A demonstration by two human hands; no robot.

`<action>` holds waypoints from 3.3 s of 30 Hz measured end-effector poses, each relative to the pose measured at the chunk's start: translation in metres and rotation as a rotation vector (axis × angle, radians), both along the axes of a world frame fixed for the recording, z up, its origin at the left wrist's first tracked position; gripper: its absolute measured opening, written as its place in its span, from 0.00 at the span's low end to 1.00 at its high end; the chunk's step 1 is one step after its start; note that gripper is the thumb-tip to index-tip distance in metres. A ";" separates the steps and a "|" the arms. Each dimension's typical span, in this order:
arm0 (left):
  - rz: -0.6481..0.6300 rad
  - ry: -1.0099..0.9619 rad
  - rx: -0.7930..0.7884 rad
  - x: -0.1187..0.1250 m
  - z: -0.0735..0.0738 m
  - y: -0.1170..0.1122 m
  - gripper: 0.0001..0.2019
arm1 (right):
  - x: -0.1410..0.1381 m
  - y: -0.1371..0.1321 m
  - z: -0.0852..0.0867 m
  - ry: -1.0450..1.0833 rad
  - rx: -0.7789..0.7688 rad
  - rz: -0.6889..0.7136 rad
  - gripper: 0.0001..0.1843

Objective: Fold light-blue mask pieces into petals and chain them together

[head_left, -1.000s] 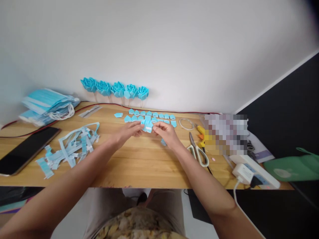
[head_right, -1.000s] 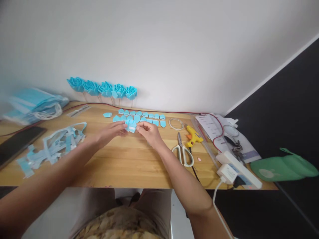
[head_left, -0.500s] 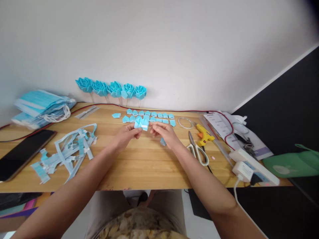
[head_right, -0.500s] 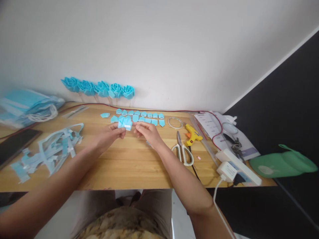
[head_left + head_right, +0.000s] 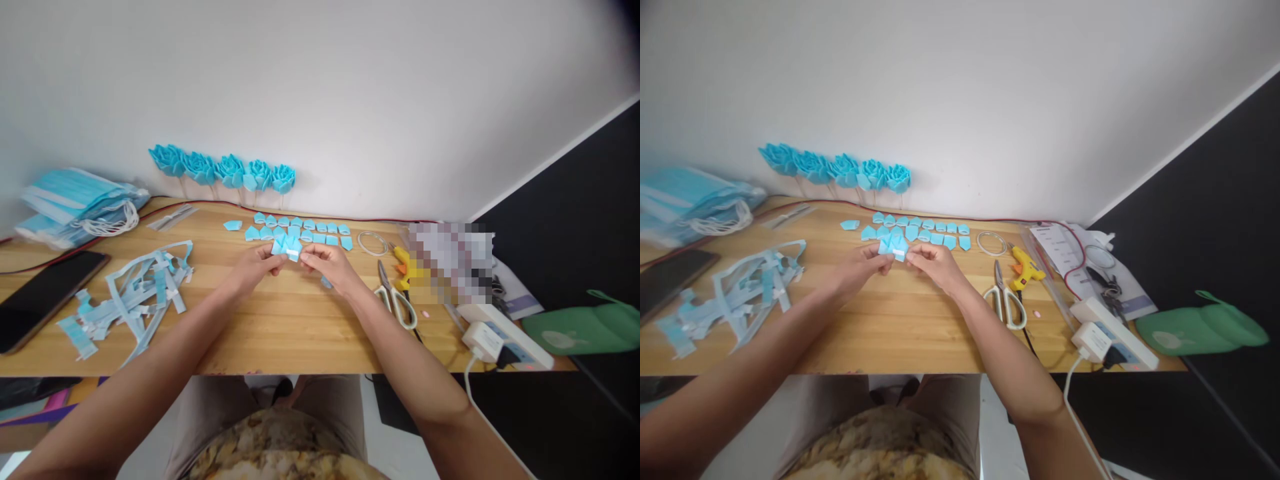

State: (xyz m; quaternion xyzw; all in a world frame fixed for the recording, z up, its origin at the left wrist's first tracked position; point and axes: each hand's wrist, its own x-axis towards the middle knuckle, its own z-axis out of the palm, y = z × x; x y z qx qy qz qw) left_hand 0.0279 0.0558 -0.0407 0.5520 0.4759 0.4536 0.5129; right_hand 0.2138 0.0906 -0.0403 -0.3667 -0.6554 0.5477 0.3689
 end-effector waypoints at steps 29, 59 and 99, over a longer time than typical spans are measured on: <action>0.312 0.404 0.407 0.018 -0.009 -0.016 0.07 | -0.009 -0.015 0.003 -0.217 0.390 -0.191 0.07; 0.264 0.316 0.423 0.017 -0.007 -0.014 0.08 | -0.009 -0.013 0.000 -0.371 0.723 -0.203 0.05; 0.309 0.560 0.561 0.015 -0.013 -0.016 0.09 | -0.005 -0.009 0.000 -0.329 0.561 -0.099 0.10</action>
